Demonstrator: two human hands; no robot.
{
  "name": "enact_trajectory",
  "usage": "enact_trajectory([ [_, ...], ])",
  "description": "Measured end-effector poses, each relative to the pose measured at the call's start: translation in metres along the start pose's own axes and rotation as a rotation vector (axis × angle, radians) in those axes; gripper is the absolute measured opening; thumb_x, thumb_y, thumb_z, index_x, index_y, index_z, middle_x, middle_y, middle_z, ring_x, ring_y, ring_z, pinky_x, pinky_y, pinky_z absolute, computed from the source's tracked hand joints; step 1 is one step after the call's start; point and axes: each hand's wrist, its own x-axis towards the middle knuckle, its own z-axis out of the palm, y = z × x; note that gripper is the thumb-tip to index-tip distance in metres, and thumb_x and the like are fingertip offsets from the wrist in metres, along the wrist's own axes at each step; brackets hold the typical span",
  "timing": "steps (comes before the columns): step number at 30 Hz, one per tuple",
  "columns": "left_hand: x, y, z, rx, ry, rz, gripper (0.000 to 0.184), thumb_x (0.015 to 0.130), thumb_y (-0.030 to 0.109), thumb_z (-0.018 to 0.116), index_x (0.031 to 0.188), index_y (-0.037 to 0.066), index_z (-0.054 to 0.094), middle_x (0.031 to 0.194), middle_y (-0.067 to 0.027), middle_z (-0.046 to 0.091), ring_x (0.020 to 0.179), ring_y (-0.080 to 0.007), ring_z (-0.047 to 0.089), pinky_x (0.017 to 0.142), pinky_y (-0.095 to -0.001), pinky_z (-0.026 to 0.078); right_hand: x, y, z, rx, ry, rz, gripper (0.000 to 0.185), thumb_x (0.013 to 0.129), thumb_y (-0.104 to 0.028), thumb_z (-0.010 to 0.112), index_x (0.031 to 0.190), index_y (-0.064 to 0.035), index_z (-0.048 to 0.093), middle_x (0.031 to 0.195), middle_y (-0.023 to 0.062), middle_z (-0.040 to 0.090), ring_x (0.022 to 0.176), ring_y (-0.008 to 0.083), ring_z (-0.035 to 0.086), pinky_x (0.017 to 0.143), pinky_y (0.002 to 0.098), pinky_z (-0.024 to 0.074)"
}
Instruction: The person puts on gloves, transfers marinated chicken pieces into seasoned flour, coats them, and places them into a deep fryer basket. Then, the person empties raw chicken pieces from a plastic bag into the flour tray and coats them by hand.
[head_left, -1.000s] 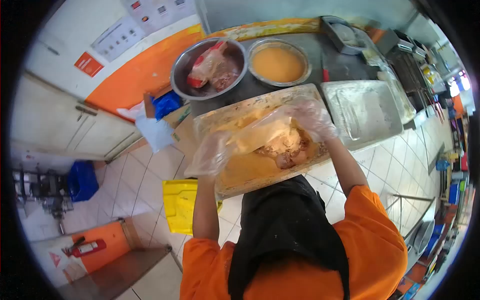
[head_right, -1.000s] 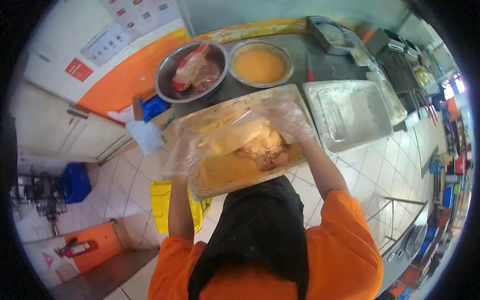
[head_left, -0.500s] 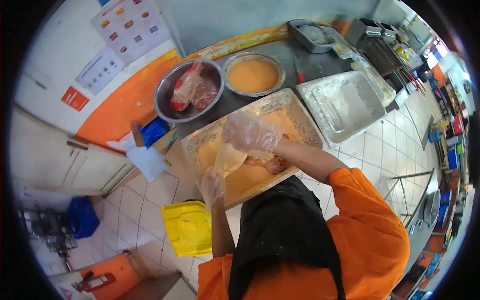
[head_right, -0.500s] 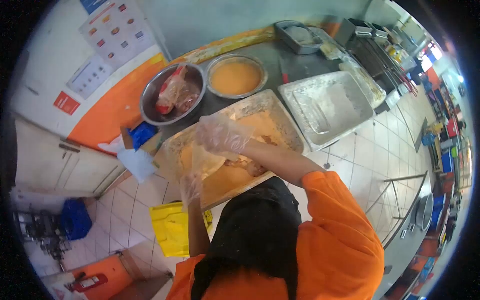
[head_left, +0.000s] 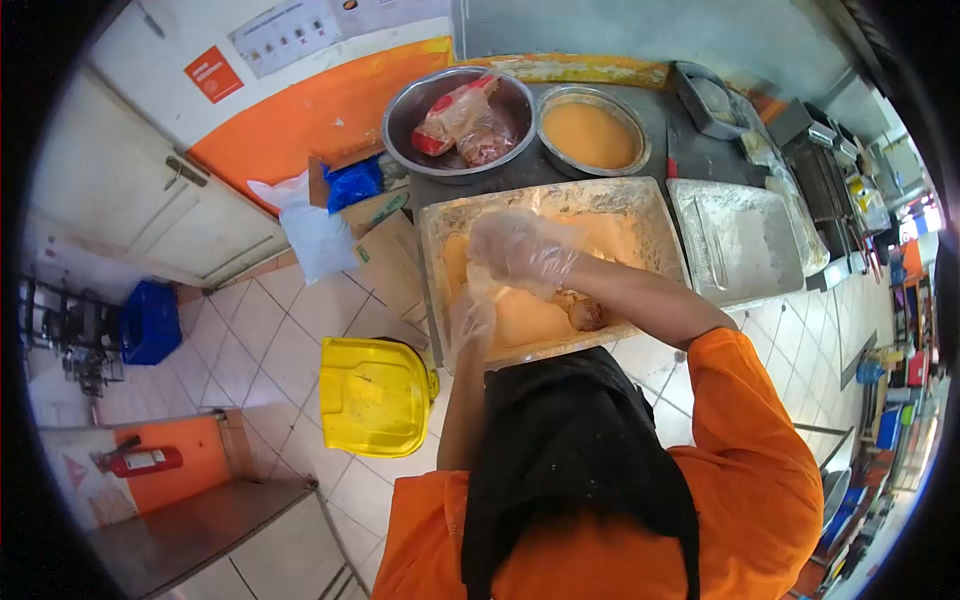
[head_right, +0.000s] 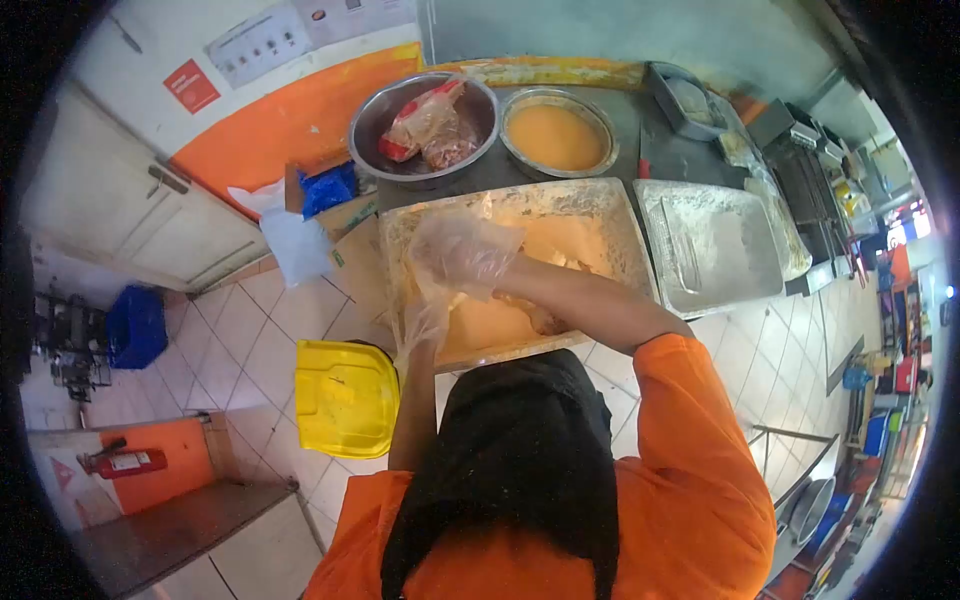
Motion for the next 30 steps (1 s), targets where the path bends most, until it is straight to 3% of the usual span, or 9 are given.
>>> enact_trajectory([
  [2, -0.007, -0.003, -0.001, -0.210, 0.052, -0.019, 0.025, 0.092, 0.024, 0.059, 0.108, 0.004, 0.064, 0.087, -0.0065, 0.066, 0.077, -0.0245, 0.063, 0.070, -0.0363, 0.051, -0.003, 0.025, -0.001, 0.280, -0.106, -0.002, 0.014, 0.092, -0.012, 0.058, 0.101, -0.0053, 0.066, 0.096, 0.0060, 0.065, 0.085, 0.0176, 0.062, 0.073, 0.0314, 0.0527],
  [4, -0.008, -0.005, -0.003, -0.417, 0.104, -0.028, 0.024, 0.093, 0.022, 0.059, 0.106, 0.003, 0.064, 0.091, -0.0076, 0.067, 0.084, -0.0248, 0.064, 0.074, -0.0363, 0.051, -0.006, 0.002, 0.015, -0.018, -0.096, 0.027, 0.015, 0.090, -0.015, 0.059, 0.100, -0.0061, 0.067, 0.097, 0.0079, 0.066, 0.089, 0.0214, 0.063, 0.076, 0.0334, 0.0528],
  [6, -0.017, 0.012, -0.018, -0.542, 0.124, -0.034, 0.023, 0.093, 0.020, 0.059, 0.107, 0.002, 0.064, 0.093, -0.0081, 0.068, 0.087, -0.0242, 0.065, 0.077, -0.0362, 0.051, -0.009, -0.071, 0.046, -0.821, 0.056, 0.161, 0.017, 0.088, -0.018, 0.061, 0.099, -0.0074, 0.068, 0.100, 0.0097, 0.066, 0.093, 0.0258, 0.064, 0.078, 0.0363, 0.0530],
  [9, -0.045, 0.083, -0.078, -0.610, 0.116, 0.008, 0.023, 0.093, 0.017, 0.061, 0.109, 0.001, 0.064, 0.095, -0.0096, 0.068, 0.089, -0.0233, 0.065, 0.080, -0.0357, 0.050, -0.008, -0.064, 0.028, -1.247, -0.155, -0.284, 0.020, 0.083, -0.023, 0.064, 0.098, -0.0104, 0.070, 0.104, 0.0099, 0.066, 0.096, 0.0302, 0.063, 0.081, 0.0398, 0.0523],
  [14, -0.047, 0.097, -0.087, -0.467, 0.236, 0.158, 0.024, 0.092, 0.016, 0.061, 0.110, 0.001, 0.065, 0.102, -0.0177, 0.069, 0.093, -0.0286, 0.067, 0.082, -0.0361, 0.051, -0.026, -0.072, -0.036, -1.352, 0.114, -0.148, 0.026, 0.081, -0.018, 0.067, 0.107, -0.0143, 0.069, 0.109, 0.0100, 0.065, 0.109, 0.0278, 0.059, 0.095, 0.0393, 0.0486],
  [17, -0.048, 0.120, -0.098, -0.185, 0.206, 0.235, 0.028, 0.090, 0.016, 0.061, 0.113, 0.000, 0.066, 0.108, -0.0172, 0.068, 0.100, -0.0268, 0.066, 0.087, -0.0345, 0.050, -0.032, -0.071, -0.059, -1.474, 0.176, -0.037, 0.012, 0.081, -0.015, 0.064, 0.091, -0.0177, 0.071, 0.095, 0.0033, 0.067, 0.099, 0.0240, 0.063, 0.086, 0.0379, 0.0522],
  [18, -0.049, 0.129, -0.103, -0.135, 0.183, 0.252, 0.027, 0.091, 0.017, 0.059, 0.111, 0.001, 0.066, 0.106, -0.0185, 0.068, 0.100, -0.0300, 0.065, 0.087, -0.0369, 0.050, -0.027, -0.078, -0.062, -1.577, 0.011, 0.120, 0.010, 0.081, -0.013, 0.061, 0.086, -0.0160, 0.069, 0.094, 0.0044, 0.068, 0.098, 0.0245, 0.063, 0.082, 0.0384, 0.0532],
  [24, -0.035, 0.156, -0.111, 0.187, 0.086, 0.318, 0.022, 0.093, 0.022, 0.054, 0.096, 0.004, 0.067, 0.094, -0.0205, 0.064, 0.091, -0.0391, 0.062, 0.080, -0.0445, 0.049, -0.019, -0.083, -0.080, -1.548, -0.093, 0.230, 0.013, 0.086, -0.020, 0.057, 0.086, -0.0142, 0.069, 0.097, 0.0066, 0.069, 0.100, 0.0268, 0.064, 0.088, 0.0381, 0.0503],
  [30, 0.007, 0.141, -0.109, 0.033, 0.116, 0.444, 0.015, 0.089, 0.014, 0.056, 0.087, 0.002, 0.063, 0.084, -0.0197, 0.063, 0.081, -0.0385, 0.061, 0.071, -0.0445, 0.048, -0.041, -0.078, -0.104, -1.185, 0.314, -0.069, 0.030, 0.094, -0.032, 0.050, 0.099, -0.0097, 0.069, 0.097, 0.0136, 0.070, 0.095, 0.0340, 0.065, 0.089, 0.0437, 0.0488],
])
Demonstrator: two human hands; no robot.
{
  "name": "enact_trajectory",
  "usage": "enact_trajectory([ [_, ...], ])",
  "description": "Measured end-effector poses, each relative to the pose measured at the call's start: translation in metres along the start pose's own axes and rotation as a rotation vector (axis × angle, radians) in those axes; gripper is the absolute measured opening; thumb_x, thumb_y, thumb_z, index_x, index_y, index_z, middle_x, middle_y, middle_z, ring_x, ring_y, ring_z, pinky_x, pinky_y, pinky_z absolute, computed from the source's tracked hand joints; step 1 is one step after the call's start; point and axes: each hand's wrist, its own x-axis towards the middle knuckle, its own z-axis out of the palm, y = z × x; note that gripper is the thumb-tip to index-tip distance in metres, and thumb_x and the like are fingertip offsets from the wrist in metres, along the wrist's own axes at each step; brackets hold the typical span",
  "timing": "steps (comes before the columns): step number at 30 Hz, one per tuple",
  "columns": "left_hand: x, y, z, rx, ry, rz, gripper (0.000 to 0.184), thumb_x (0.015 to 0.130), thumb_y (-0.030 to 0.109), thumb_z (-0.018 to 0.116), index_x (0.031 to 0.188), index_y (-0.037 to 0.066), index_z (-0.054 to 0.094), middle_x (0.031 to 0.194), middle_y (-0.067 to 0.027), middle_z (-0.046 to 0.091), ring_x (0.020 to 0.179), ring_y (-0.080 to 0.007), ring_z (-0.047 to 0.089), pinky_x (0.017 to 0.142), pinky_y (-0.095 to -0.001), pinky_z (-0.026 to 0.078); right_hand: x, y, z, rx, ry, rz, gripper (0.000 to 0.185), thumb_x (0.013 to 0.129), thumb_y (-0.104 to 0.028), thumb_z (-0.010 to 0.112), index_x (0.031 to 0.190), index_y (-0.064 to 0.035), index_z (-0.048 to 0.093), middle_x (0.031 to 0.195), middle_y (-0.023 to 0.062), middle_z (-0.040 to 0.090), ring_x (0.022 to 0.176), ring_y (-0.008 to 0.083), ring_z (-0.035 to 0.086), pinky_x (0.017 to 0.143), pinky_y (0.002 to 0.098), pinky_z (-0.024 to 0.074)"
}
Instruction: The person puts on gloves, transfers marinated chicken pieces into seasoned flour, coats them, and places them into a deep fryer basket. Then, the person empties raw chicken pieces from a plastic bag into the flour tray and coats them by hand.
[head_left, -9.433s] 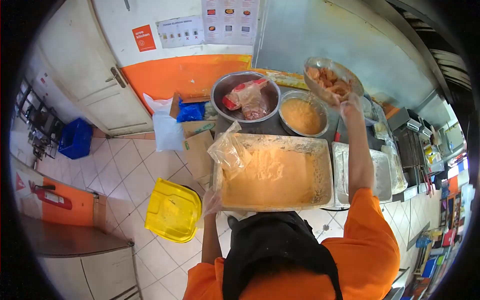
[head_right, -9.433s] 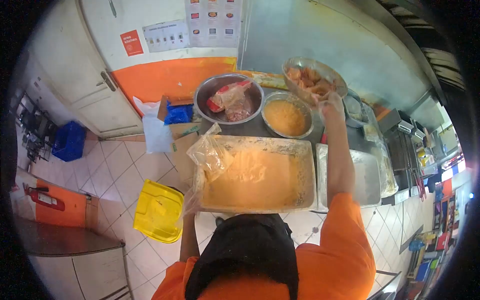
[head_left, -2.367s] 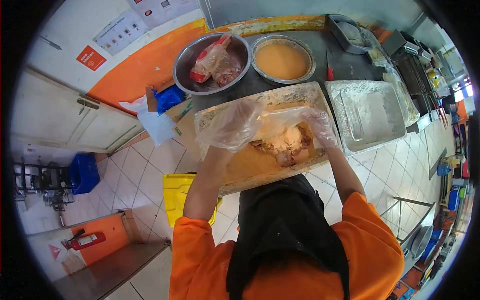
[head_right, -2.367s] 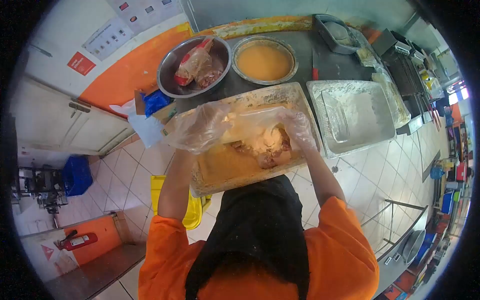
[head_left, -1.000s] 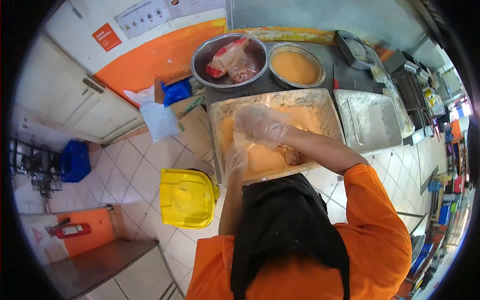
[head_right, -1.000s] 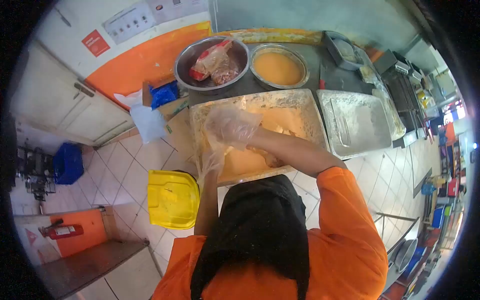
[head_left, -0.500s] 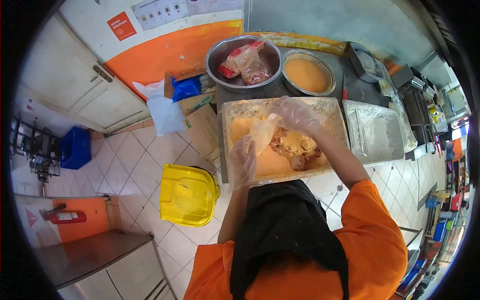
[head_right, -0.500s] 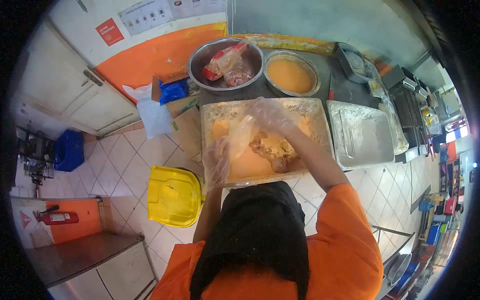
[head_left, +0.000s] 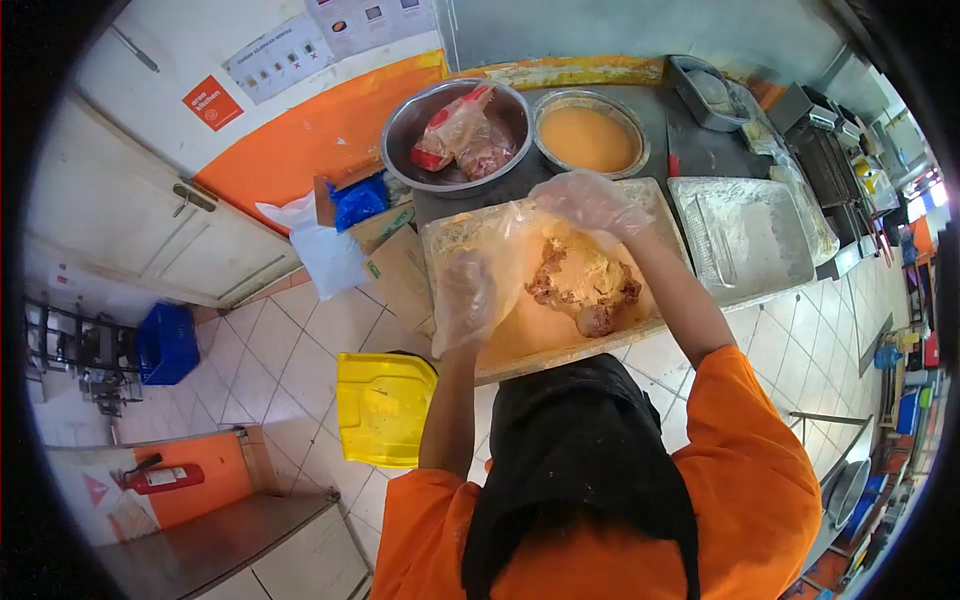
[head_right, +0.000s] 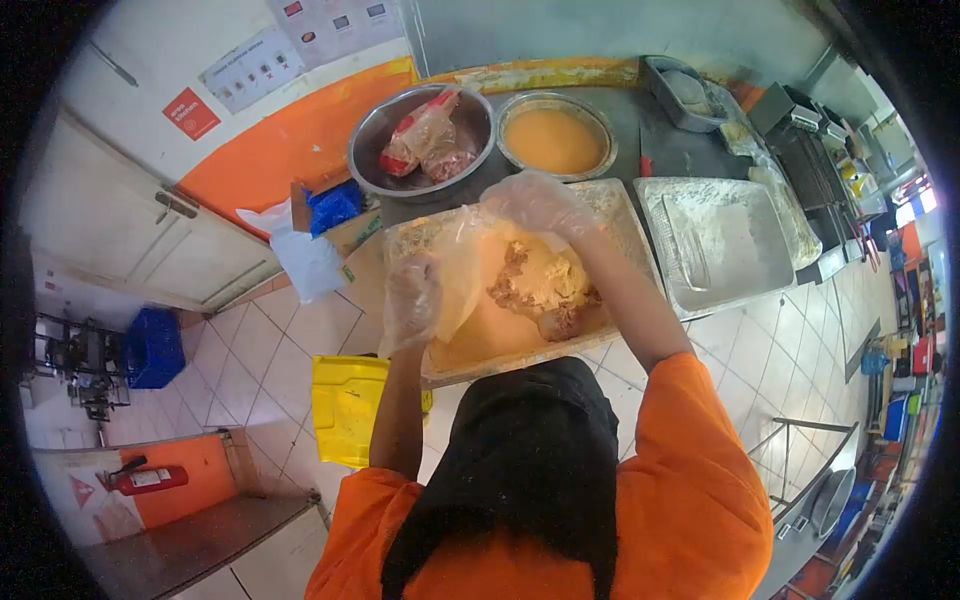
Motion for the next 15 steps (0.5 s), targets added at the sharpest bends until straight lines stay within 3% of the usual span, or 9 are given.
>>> enact_trajectory([
  [3, 0.012, 0.010, -0.011, -0.059, 0.037, -0.115, 0.011, 0.087, 0.009, 0.056, 0.082, 0.000, 0.059, 0.080, -0.0187, 0.062, 0.074, -0.0376, 0.059, 0.067, -0.0423, 0.046, -0.019, -0.003, -0.025, -0.080, -0.175, 0.264, 0.036, 0.095, -0.037, 0.050, 0.104, -0.0078, 0.069, 0.098, 0.0122, 0.069, 0.098, 0.0320, 0.065, 0.088, 0.0436, 0.0497],
  [6, 0.020, 0.011, -0.012, -0.139, 0.127, -0.127, 0.011, 0.087, 0.009, 0.057, 0.081, 0.000, 0.059, 0.078, -0.0181, 0.062, 0.071, -0.0348, 0.058, 0.065, -0.0394, 0.046, -0.050, 0.029, 0.002, -0.474, -0.606, 0.232, 0.036, 0.096, -0.034, 0.047, 0.108, -0.0068, 0.067, 0.103, 0.0138, 0.069, 0.095, 0.0327, 0.066, 0.085, 0.0436, 0.0513],
  [8, 0.015, 0.012, -0.010, -0.185, 0.232, -0.101, 0.012, 0.087, 0.010, 0.058, 0.080, -0.001, 0.060, 0.076, -0.0181, 0.061, 0.069, -0.0328, 0.057, 0.063, -0.0382, 0.045, -0.102, 0.077, 0.064, -0.317, -0.391, 0.155, 0.033, 0.096, -0.028, 0.045, 0.113, -0.0063, 0.064, 0.106, 0.0158, 0.068, 0.095, 0.0332, 0.067, 0.084, 0.0444, 0.0523],
  [10, 0.005, -0.030, 0.011, -0.051, 0.260, -0.109, 0.014, 0.089, 0.011, 0.058, 0.084, -0.001, 0.061, 0.078, -0.0180, 0.062, 0.068, -0.0315, 0.058, 0.064, -0.0379, 0.045, -0.123, 0.032, 0.072, -0.384, -0.695, 0.283, 0.040, 0.094, -0.028, 0.048, 0.122, -0.0015, 0.059, 0.118, 0.0231, 0.062, 0.110, 0.0390, 0.060, 0.095, 0.0458, 0.0481],
  [11, 0.001, -0.044, 0.019, 0.015, 0.270, -0.112, 0.015, 0.090, 0.012, 0.058, 0.086, -0.002, 0.062, 0.079, -0.0180, 0.062, 0.068, -0.0309, 0.058, 0.064, -0.0377, 0.045, -0.136, 0.010, 0.093, -0.428, -0.460, 0.396, 0.045, 0.092, -0.028, 0.051, 0.126, 0.0015, 0.055, 0.121, 0.0256, 0.058, 0.116, 0.0413, 0.055, 0.101, 0.0470, 0.0437],
  [13, -0.004, -0.024, 0.014, -0.275, 0.327, -0.312, 0.018, 0.092, 0.015, 0.058, 0.095, -0.002, 0.063, 0.087, -0.0187, 0.064, 0.077, -0.0320, 0.061, 0.070, -0.0376, 0.048, -0.136, -0.008, 0.117, -0.564, -0.227, 0.443, 0.045, 0.090, -0.027, 0.054, 0.123, 0.0032, 0.056, 0.119, 0.0262, 0.057, 0.119, 0.0412, 0.051, 0.108, 0.0493, 0.0356],
  [15, -0.008, 0.002, 0.008, -0.319, 0.367, -0.392, 0.023, 0.093, 0.018, 0.058, 0.104, -0.002, 0.062, 0.096, -0.0186, 0.064, 0.087, -0.0323, 0.061, 0.078, -0.0371, 0.048, -0.129, -0.010, 0.124, -0.653, -0.298, 0.308, 0.039, 0.089, -0.025, 0.054, 0.116, 0.0025, 0.059, 0.112, 0.0241, 0.060, 0.117, 0.0380, 0.053, 0.110, 0.0498, 0.0315],
])
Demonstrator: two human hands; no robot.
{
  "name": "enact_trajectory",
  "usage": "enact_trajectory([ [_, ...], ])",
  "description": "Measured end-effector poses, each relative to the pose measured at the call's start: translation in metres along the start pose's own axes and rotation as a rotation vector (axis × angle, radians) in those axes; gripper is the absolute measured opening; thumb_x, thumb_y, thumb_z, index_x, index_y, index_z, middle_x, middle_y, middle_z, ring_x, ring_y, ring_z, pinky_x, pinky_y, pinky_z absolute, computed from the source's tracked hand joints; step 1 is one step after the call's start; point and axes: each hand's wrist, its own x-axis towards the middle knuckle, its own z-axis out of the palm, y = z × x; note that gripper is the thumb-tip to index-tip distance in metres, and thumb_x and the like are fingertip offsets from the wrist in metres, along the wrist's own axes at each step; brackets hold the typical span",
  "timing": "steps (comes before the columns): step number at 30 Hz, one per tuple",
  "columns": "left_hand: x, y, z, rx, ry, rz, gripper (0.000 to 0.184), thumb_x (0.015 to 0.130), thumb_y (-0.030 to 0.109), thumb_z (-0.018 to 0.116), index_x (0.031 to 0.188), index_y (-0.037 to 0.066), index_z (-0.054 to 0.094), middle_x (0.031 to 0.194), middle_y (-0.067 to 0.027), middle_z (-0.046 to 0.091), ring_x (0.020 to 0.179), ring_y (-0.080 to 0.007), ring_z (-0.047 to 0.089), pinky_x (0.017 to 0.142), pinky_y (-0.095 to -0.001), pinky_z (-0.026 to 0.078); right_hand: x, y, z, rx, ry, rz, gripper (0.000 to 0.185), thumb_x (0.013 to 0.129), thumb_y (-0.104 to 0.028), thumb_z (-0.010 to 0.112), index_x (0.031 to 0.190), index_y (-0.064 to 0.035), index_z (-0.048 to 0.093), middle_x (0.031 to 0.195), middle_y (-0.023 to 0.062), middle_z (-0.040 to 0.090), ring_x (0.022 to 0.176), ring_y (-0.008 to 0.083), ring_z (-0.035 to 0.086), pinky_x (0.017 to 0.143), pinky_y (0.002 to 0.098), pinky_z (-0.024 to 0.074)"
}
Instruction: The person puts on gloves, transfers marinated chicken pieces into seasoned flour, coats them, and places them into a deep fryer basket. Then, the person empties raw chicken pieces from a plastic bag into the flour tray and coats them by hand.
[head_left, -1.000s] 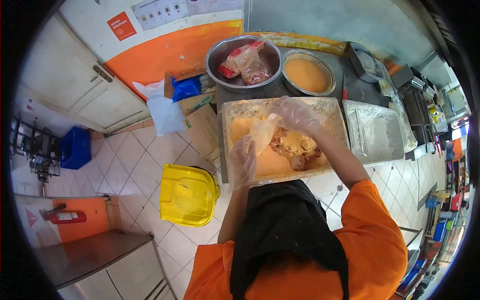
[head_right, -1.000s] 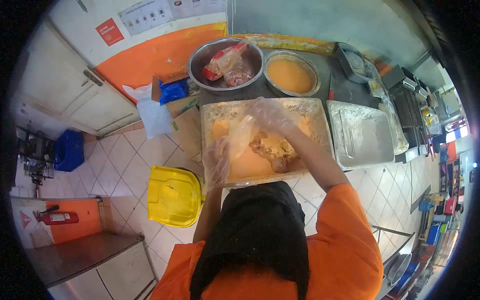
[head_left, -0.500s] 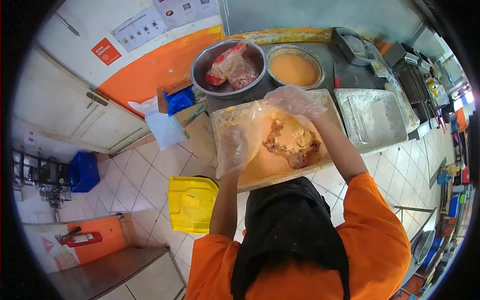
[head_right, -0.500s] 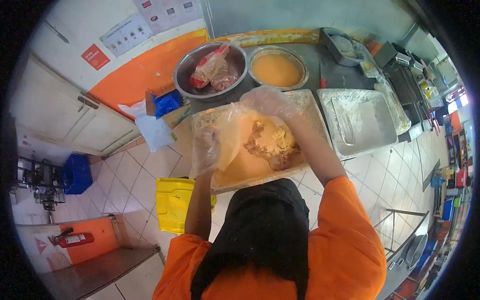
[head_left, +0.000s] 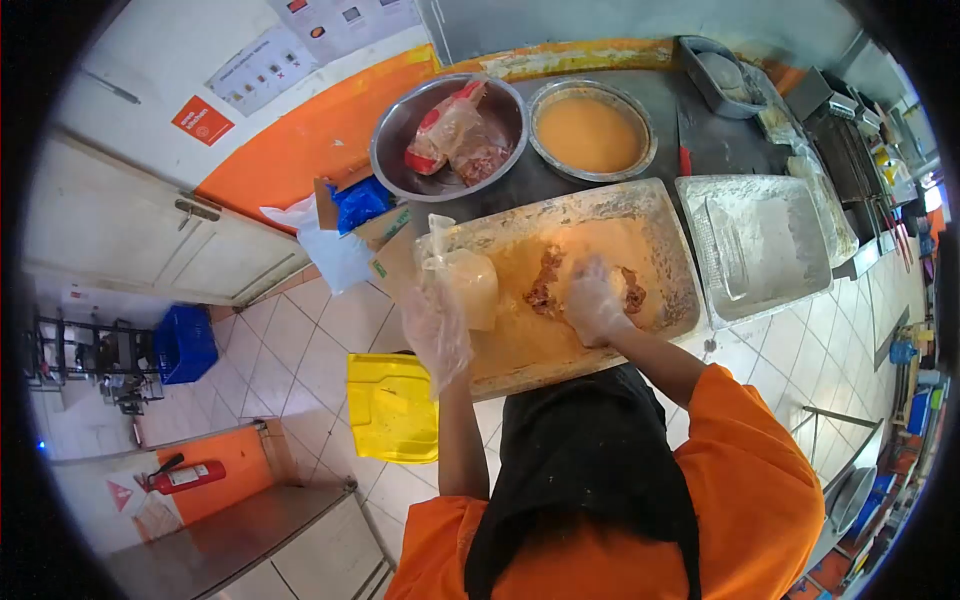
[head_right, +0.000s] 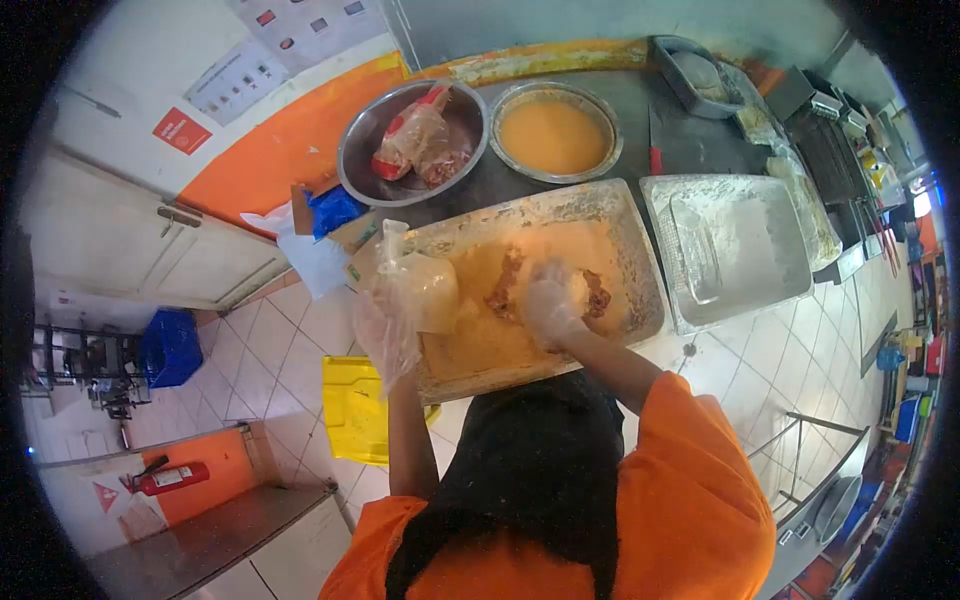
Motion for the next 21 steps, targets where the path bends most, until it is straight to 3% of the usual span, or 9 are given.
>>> enact_trajectory([
  [2, -0.012, 0.029, -0.002, 0.183, 0.040, 0.089, 0.027, 0.094, 0.019, 0.059, 0.111, -0.001, 0.059, 0.106, -0.0177, 0.061, 0.099, -0.0317, 0.059, 0.086, -0.0362, 0.046, 0.008, -0.001, -0.006, 0.083, -0.153, -0.198, 0.046, 0.088, -0.024, 0.055, 0.124, 0.0056, 0.054, 0.119, 0.0251, 0.057, 0.118, 0.0377, 0.051, 0.110, 0.0471, 0.0336],
  [5, -0.017, 0.059, 0.005, 0.436, 0.109, 0.255, 0.036, 0.096, 0.022, 0.059, 0.123, -0.001, 0.055, 0.122, -0.0162, 0.058, 0.117, -0.0309, 0.055, 0.099, -0.0349, 0.043, 0.041, 0.024, -0.003, 0.453, -0.422, -0.172, 0.046, 0.088, -0.022, 0.056, 0.126, 0.0036, 0.056, 0.120, 0.0228, 0.058, 0.112, 0.0337, 0.056, 0.102, 0.0422, 0.0433],
  [6, -0.021, 0.055, 0.010, 0.305, 0.093, 0.249, 0.035, 0.095, 0.017, 0.058, 0.125, -0.001, 0.054, 0.124, -0.0152, 0.057, 0.117, -0.0294, 0.054, 0.101, -0.0351, 0.042, 0.051, 0.032, 0.002, 0.593, -0.509, -0.106, 0.042, 0.089, -0.022, 0.055, 0.123, 0.0014, 0.059, 0.118, 0.0211, 0.061, 0.108, 0.0314, 0.060, 0.099, 0.0409, 0.0468],
  [9, -0.037, 0.028, 0.034, -0.015, -0.010, 0.176, 0.037, 0.096, 0.010, 0.057, 0.131, -0.001, 0.051, 0.127, -0.0130, 0.055, 0.118, -0.0253, 0.053, 0.104, -0.0352, 0.040, 0.061, 0.072, 0.064, 0.446, -0.063, -0.101, 0.028, 0.089, -0.020, 0.054, 0.107, -0.0049, 0.069, 0.106, 0.0169, 0.065, 0.089, 0.0297, 0.066, 0.082, 0.0408, 0.0545],
  [12, -0.050, 0.013, 0.065, -0.435, -0.303, -0.027, 0.040, 0.097, 0.016, 0.058, 0.132, -0.001, 0.050, 0.128, -0.0115, 0.055, 0.121, -0.0210, 0.052, 0.101, -0.0330, 0.042, 0.063, 0.116, 0.035, 0.451, -0.126, 0.135, 0.025, 0.089, -0.018, 0.053, 0.106, -0.0063, 0.068, 0.106, 0.0160, 0.066, 0.095, 0.0319, 0.065, 0.081, 0.0412, 0.0535],
  [14, -0.046, -0.043, 0.099, -0.505, -0.475, -0.054, 0.042, 0.098, 0.020, 0.057, 0.133, -0.001, 0.048, 0.128, -0.0121, 0.055, 0.120, -0.0206, 0.052, 0.101, -0.0315, 0.042, 0.068, 0.138, 0.009, 0.343, -0.228, 0.073, 0.022, 0.089, -0.013, 0.051, 0.103, -0.0045, 0.066, 0.104, 0.0155, 0.067, 0.099, 0.0304, 0.065, 0.080, 0.0379, 0.0518],
  [18, -0.009, -0.153, 0.171, 0.618, -0.565, -0.138, 0.059, 0.100, 0.049, 0.041, 0.134, 0.001, 0.049, 0.128, -0.0197, 0.056, 0.122, -0.0279, 0.053, 0.101, -0.0346, 0.041, 0.087, 0.139, 0.149, 0.621, -0.371, -0.038, 0.049, 0.088, -0.020, 0.059, 0.135, -0.0111, 0.052, 0.131, 0.0149, 0.058, 0.124, 0.0346, 0.051, 0.103, 0.0429, 0.0433],
  [20, 0.024, -0.075, 0.172, 0.624, -0.849, -0.449, 0.072, 0.097, 0.060, 0.030, 0.137, 0.004, 0.048, 0.132, -0.0238, 0.054, 0.126, -0.0305, 0.050, 0.104, -0.0379, 0.039, 0.099, 0.127, 0.182, 0.818, -0.505, -0.024, 0.052, 0.087, -0.021, 0.061, 0.137, -0.0117, 0.051, 0.135, 0.0168, 0.055, 0.125, 0.0352, 0.050, 0.103, 0.0430, 0.0434],
  [21, 0.027, -0.070, 0.175, 0.595, -0.879, -0.450, 0.076, 0.096, 0.064, 0.026, 0.139, 0.005, 0.047, 0.134, -0.0244, 0.052, 0.128, -0.0309, 0.049, 0.105, -0.0388, 0.038, 0.104, 0.125, 0.183, 0.901, -0.586, -0.007, 0.054, 0.086, -0.021, 0.062, 0.138, -0.0120, 0.050, 0.137, 0.0176, 0.053, 0.125, 0.0355, 0.050, 0.102, 0.0430, 0.0433],
])
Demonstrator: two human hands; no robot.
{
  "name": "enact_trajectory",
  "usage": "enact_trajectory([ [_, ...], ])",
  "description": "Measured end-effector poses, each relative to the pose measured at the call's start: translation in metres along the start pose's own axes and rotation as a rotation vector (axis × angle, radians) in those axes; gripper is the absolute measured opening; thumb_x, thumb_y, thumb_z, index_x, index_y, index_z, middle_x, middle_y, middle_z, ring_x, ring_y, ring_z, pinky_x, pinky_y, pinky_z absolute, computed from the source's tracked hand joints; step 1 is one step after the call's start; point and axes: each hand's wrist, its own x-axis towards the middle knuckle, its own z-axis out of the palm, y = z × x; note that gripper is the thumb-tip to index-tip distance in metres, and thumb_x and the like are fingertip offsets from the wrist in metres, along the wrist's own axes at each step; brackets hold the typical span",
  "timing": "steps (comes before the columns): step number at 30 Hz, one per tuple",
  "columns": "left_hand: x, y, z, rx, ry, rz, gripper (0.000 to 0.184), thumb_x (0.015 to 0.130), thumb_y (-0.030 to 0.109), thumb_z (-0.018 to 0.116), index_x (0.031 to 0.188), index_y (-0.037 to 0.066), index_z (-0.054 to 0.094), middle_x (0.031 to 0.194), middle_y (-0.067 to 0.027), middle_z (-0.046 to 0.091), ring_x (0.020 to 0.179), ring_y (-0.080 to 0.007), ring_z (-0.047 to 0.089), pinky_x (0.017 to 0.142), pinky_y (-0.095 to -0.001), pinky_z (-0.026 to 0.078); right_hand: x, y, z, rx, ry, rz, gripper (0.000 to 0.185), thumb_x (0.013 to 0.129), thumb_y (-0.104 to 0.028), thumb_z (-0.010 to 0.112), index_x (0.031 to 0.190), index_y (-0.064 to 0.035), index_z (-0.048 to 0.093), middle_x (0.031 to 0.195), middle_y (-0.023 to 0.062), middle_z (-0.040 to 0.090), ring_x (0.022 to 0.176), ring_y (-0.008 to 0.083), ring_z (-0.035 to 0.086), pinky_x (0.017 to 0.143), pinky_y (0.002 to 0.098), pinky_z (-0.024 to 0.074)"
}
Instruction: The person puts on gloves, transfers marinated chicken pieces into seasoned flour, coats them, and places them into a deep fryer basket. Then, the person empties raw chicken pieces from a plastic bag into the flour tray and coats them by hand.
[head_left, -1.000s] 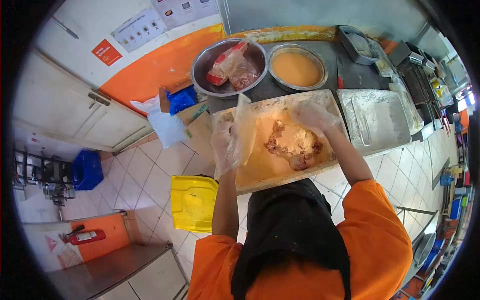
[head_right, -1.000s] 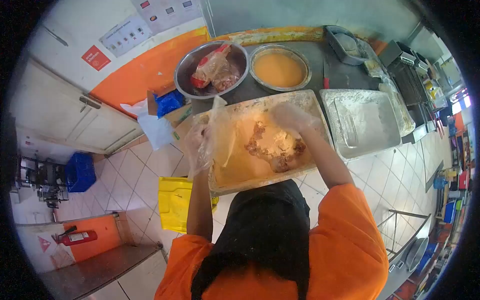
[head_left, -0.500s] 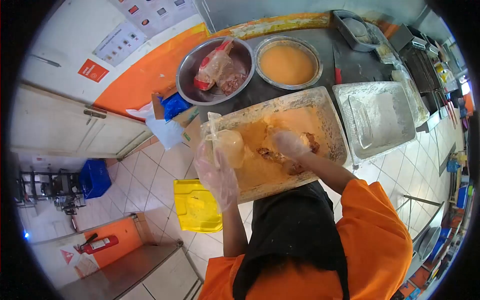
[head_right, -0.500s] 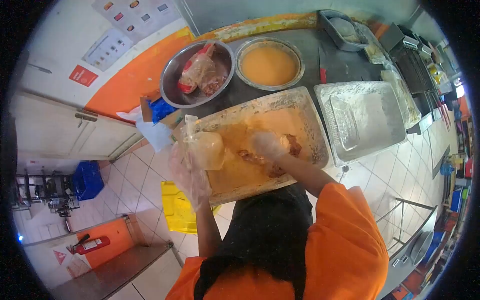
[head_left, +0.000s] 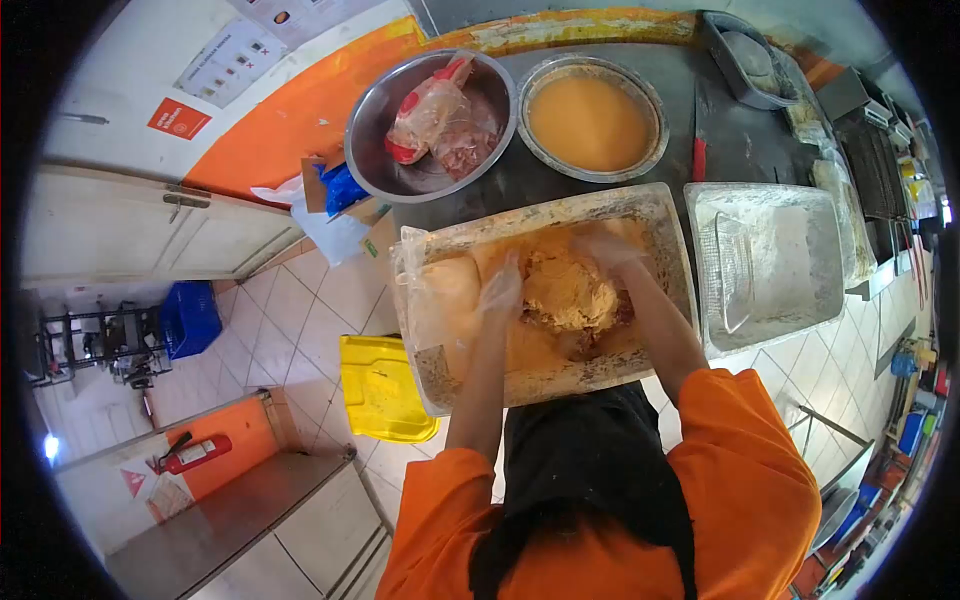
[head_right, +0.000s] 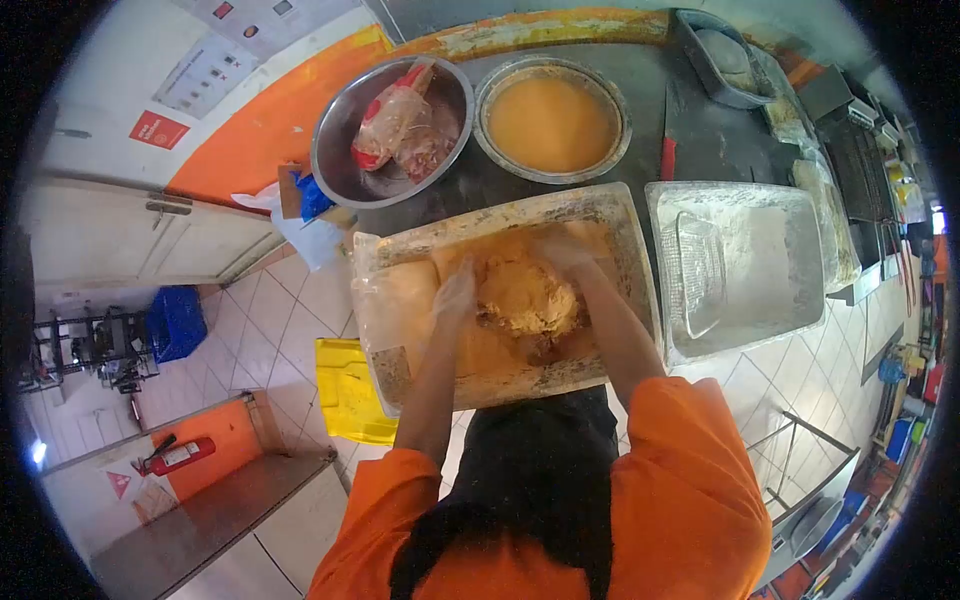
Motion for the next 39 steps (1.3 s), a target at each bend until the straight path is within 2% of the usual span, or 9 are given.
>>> enact_trajectory([
  [3, 0.033, -0.027, 0.033, -0.045, 0.192, 0.281, 0.082, 0.093, 0.071, 0.019, 0.144, 0.011, 0.044, 0.143, -0.0234, 0.044, 0.133, -0.0301, 0.045, 0.108, -0.0396, 0.035, -0.039, -0.100, -0.045, 0.192, -0.162, 0.156, 0.054, 0.087, -0.023, 0.063, 0.138, -0.0137, 0.051, 0.139, 0.0181, 0.051, 0.125, 0.0350, 0.050, 0.102, 0.0426, 0.0434],
  [6, 0.007, -0.004, 0.008, -0.032, -0.013, 0.110, 0.081, 0.095, 0.069, 0.017, 0.151, 0.013, 0.032, 0.153, -0.0187, 0.034, 0.139, -0.0307, 0.037, 0.114, -0.0388, 0.029, -0.087, -0.160, -0.079, 0.260, -0.075, 0.171, 0.048, 0.087, -0.029, 0.064, 0.133, -0.0140, 0.056, 0.138, 0.0164, 0.052, 0.124, 0.0338, 0.051, 0.100, 0.0412, 0.0445],
  [12, -0.046, -0.026, 0.017, -0.015, -0.016, 0.002, 0.078, 0.096, 0.065, 0.026, 0.152, 0.011, 0.027, 0.158, -0.0148, 0.025, 0.147, -0.0294, 0.018, 0.118, -0.0403, 0.021, -0.098, -0.072, -0.075, -0.124, -0.104, -0.035, 0.053, 0.090, -0.044, 0.058, 0.135, -0.0174, 0.054, 0.131, 0.0168, 0.055, 0.114, 0.0339, 0.057, 0.096, 0.0420, 0.0467],
  [17, 0.013, -0.060, 0.069, -0.010, -0.155, 0.212, 0.075, 0.096, 0.055, 0.040, 0.153, 0.009, 0.025, 0.156, -0.0141, 0.030, 0.139, -0.0328, 0.034, 0.114, -0.0408, 0.028, -0.085, -0.090, -0.038, 0.724, -0.179, 0.433, 0.060, 0.086, -0.040, 0.064, 0.137, -0.0102, 0.050, 0.119, 0.0147, 0.060, 0.109, 0.0275, 0.057, 0.092, 0.0364, 0.0475],
  [21, 0.000, -0.009, 0.070, -0.490, -0.080, 0.079, 0.072, 0.093, 0.039, 0.056, 0.152, 0.009, 0.027, 0.152, -0.0156, 0.035, 0.131, -0.0330, 0.044, 0.109, -0.0406, 0.036, -0.084, -0.093, -0.030, -0.005, -0.160, -0.150, 0.053, 0.089, -0.036, 0.062, 0.135, -0.0098, 0.053, 0.126, 0.0135, 0.059, 0.110, 0.0245, 0.057, 0.092, 0.0353, 0.0471],
  [24, -0.027, 0.012, 0.051, -0.957, -0.256, 0.290, 0.078, 0.087, 0.021, 0.069, 0.152, 0.009, 0.026, 0.144, -0.0142, 0.042, 0.120, -0.0309, 0.052, 0.100, -0.0400, 0.047, -0.128, -0.130, -0.057, 0.560, 0.001, 0.072, 0.048, 0.091, -0.032, 0.061, 0.132, -0.0076, 0.055, 0.129, 0.0152, 0.057, 0.112, 0.0240, 0.057, 0.091, 0.0357, 0.0473],
  [26, -0.036, 0.000, 0.055, -0.975, -0.133, 0.545, 0.069, 0.092, 0.023, 0.060, 0.152, 0.009, 0.028, 0.147, -0.0171, 0.041, 0.130, -0.0297, 0.044, 0.105, -0.0398, 0.040, -0.132, -0.108, -0.054, 0.842, 0.009, -0.018, 0.049, 0.092, -0.032, 0.059, 0.133, -0.0051, 0.054, 0.129, 0.0138, 0.057, 0.113, 0.0236, 0.056, 0.092, 0.0364, 0.0460],
  [32, -0.042, 0.013, 0.013, -0.853, 0.085, -0.048, 0.063, 0.097, 0.039, 0.051, 0.149, 0.011, 0.033, 0.141, -0.0145, 0.046, 0.129, -0.0263, 0.044, 0.106, -0.0393, 0.037, -0.076, -0.067, -0.064, 0.974, 0.060, 0.513, 0.057, 0.093, -0.036, 0.058, 0.138, -0.0014, 0.049, 0.137, 0.0133, 0.052, 0.120, 0.0252, 0.053, 0.101, 0.0378, 0.0398],
  [39, 0.036, -0.004, 0.046, -1.359, -0.125, -0.061, 0.067, 0.095, 0.058, 0.048, 0.143, 0.012, 0.045, 0.123, -0.0101, 0.058, 0.104, -0.0200, 0.055, 0.098, -0.0396, 0.040, -0.063, -0.132, -0.061, 0.260, -0.010, 0.048, 0.048, 0.097, -0.035, 0.052, 0.142, -0.0200, 0.048, 0.146, 0.0149, 0.043, 0.129, 0.0291, 0.046, 0.104, 0.0388, 0.0391],
])
